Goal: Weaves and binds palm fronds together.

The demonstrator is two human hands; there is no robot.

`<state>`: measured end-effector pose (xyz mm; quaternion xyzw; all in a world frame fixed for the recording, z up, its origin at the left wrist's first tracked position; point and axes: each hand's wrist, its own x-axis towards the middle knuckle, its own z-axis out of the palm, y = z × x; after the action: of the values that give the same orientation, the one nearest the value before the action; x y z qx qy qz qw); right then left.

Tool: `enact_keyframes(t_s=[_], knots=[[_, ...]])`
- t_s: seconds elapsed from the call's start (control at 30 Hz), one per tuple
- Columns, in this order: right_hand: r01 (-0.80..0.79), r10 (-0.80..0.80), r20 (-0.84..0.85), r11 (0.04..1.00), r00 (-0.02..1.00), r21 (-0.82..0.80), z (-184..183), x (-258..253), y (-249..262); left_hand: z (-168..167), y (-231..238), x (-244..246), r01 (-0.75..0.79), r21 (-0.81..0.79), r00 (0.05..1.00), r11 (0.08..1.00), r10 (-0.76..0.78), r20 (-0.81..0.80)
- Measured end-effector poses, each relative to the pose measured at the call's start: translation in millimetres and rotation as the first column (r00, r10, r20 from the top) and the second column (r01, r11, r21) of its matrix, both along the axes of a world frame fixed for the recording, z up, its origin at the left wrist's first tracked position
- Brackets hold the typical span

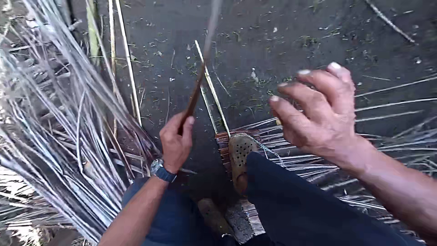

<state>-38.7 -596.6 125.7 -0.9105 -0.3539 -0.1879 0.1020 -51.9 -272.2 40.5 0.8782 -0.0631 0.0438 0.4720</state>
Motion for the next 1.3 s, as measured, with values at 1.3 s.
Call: enact_keyframes(t_s=[1.3], knots=[[0.213, -0.008, -0.787, 0.964, 0.616, 0.157, -177.3, -9.7, -111.8, -114.1, -54.3, 66.6, 0.103, -0.064, 0.588, 0.993, -0.113, -0.801]])
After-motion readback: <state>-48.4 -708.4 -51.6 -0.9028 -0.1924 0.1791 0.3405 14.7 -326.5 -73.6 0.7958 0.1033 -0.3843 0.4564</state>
